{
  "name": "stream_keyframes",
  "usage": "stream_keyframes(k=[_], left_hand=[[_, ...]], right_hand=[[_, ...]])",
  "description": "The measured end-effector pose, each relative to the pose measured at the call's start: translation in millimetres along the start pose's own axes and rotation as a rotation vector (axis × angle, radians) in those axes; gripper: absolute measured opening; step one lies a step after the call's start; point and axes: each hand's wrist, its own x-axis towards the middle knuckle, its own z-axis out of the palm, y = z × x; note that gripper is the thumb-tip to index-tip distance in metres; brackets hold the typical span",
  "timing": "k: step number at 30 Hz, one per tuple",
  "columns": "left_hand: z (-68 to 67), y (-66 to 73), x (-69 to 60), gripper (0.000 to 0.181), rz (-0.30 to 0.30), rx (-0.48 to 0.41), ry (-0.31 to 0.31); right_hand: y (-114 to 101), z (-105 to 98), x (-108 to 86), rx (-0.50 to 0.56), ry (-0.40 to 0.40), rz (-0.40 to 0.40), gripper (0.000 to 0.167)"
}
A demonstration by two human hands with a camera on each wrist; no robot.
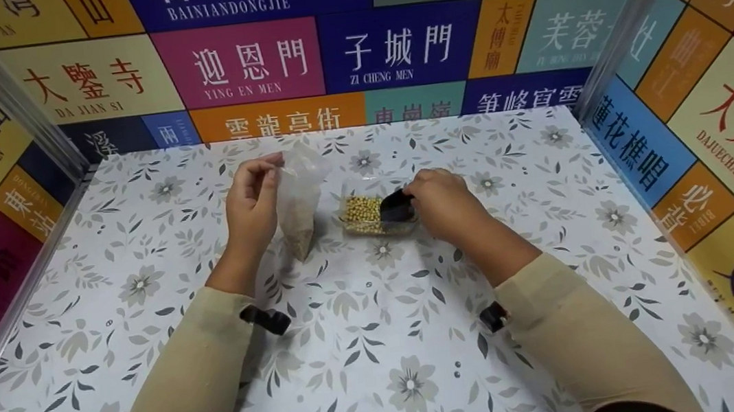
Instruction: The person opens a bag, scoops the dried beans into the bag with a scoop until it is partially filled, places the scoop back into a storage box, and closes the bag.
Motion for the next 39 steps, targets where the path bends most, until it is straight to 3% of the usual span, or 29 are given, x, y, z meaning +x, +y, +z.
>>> stream_keyframes(k=[5, 19, 29, 39], left_hand=[[0.5, 0.0, -0.2, 0.009, 0.002, -0.006, 0.003], [2.4, -0.7, -1.0, 0.011, 0.024, -0.029, 0.011], [1.4, -0.4, -1.8, 0.010, 0.022, -0.028, 0.011], [0.8, -1.3, -1.7, 0.011, 0.033, -0.003, 0.006]], right_hand=[[-2, 1, 5.1, -0.001, -0.019, -0.028, 0.032], [1, 20, 20.8, 0.168, -0.053, -0.008, 0.033], [6, 37, 27.7, 0.308, -0.121, 0.099, 0.037], [7, 53, 24.0, 0.403, -0.020, 0.116, 0.036]])
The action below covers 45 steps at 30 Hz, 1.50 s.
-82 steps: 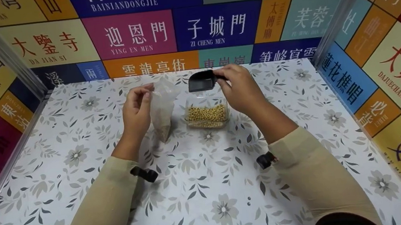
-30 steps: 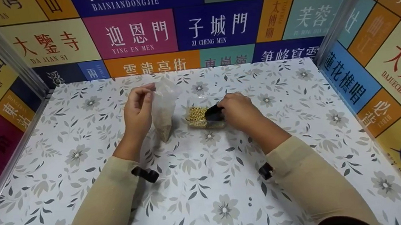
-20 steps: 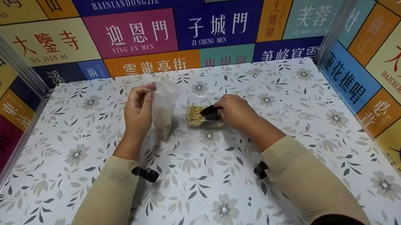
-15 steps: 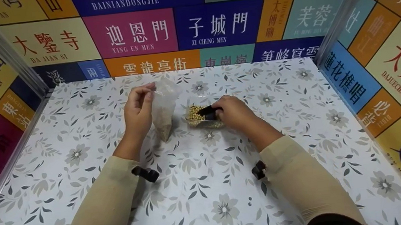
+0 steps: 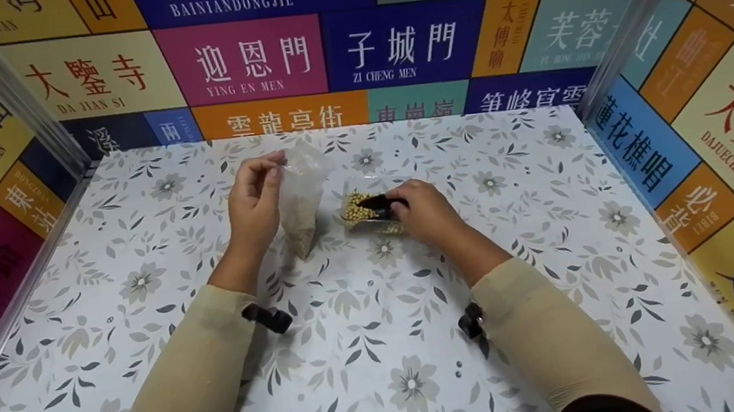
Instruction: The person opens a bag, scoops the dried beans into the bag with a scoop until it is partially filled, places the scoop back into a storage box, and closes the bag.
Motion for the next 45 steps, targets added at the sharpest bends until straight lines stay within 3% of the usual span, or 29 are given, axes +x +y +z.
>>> stream_keyframes(k=[9, 27, 37, 45], left_hand=[[-0.1, 0.2, -1.0, 0.012, -0.008, -0.010, -0.002], [1.7, -0.5, 0.1, 0.011, 0.011, -0.031, 0.000], [1.9, -3.3, 1.4, 0.011, 0.040, -0.039, 0.008], [2.1, -2.8, 0.7, 0.011, 0.043, -0.054, 0.008]], right_hand=[[0, 4, -2.9, 0.052, 0.053, 0.009, 0.038], [3, 3, -6.0, 0.115, 0.076, 0.009, 0.039], [10, -6, -13.2, 0.232, 0.142, 0.008, 0.038], [16, -13, -19.6, 0.383, 0.166, 0.081, 0.042]])
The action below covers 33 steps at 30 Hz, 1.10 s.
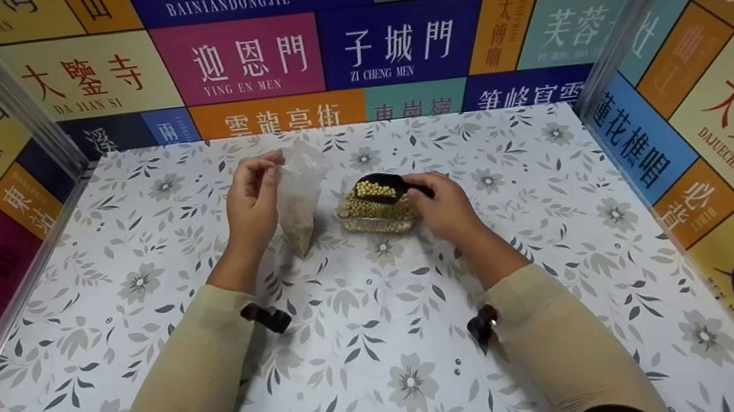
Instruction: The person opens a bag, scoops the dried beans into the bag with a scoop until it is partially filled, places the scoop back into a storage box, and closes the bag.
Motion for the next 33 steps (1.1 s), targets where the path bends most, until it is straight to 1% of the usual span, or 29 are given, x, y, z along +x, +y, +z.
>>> stream_keyframes(k=[5, 10, 14, 17, 21, 23, 29, 33], left_hand=[[0.0, 1.2, 0.4, 0.011, -0.003, 0.000, -0.004], [-1.0, 1.0, 0.2, 0.012, -0.013, -0.012, -0.008], [-1.6, 0.7, 0.1, 0.013, -0.014, -0.003, -0.011], [-1.2, 1.1, 0.1, 0.013, -0.021, 0.009, -0.010], [-0.4, 1.4, -0.5, 0.011, -0.047, 0.009, -0.006], [-0.2, 1.2, -0.6, 0.010, -0.053, 0.003, -0.003], [-0.1, 0.9, -0.5, 0.009, -0.051, -0.024, -0.002], [0.7, 0.8, -0.1, 0.009, -0.046, -0.035, -0.003]], right_hand=[[-6, -5, -2.1, 0.070, 0.018, 0.023, 0.043], [-20, -11, -1.9, 0.047, 0.039, 0.006, 0.043], [-33, -16, 0.0, 0.043, 0.046, -0.029, 0.043], [-43, -19, 2.0, 0.043, 0.050, -0.038, 0.043], [-58, -19, 5.8, 0.009, 0.053, -0.052, 0.042], [-66, -18, 8.1, -0.017, 0.050, -0.072, 0.041], [-92, -13, 16.1, -0.117, 0.044, -0.155, 0.040], [-110, -10, 19.7, -0.198, 0.029, -0.180, 0.040]])
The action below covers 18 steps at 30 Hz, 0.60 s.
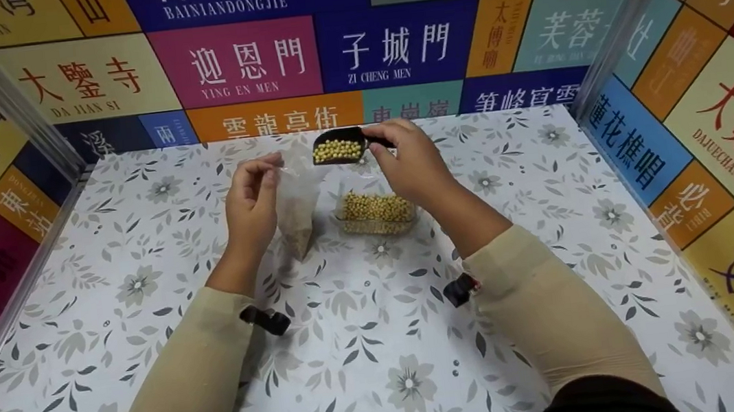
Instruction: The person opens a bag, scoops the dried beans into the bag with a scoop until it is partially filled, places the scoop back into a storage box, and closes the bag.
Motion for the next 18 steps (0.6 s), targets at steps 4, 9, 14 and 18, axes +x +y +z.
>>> stream_keyframes(k=[4, 9, 14, 18], left_hand=[[0.2, 0.5, -0.2, 0.010, 0.004, 0.004, -0.001], [-0.2, 0.3, -0.6, 0.010, 0.009, 0.021, -0.006], [-0.7, -0.6, -1.2, 0.014, 0.031, 0.028, -0.017], [-0.5, -0.4, -0.9, 0.013, 0.036, 0.016, -0.014]], right_hand=[[-15, 1, 6.1, -0.130, -0.012, -0.043, 0.040], [-29, 3, 12.9, -0.316, -0.004, -0.176, 0.038], [-36, 3, 16.5, -0.415, 0.029, -0.302, 0.035], [-38, 2, 16.2, -0.415, 0.055, -0.333, 0.034]])
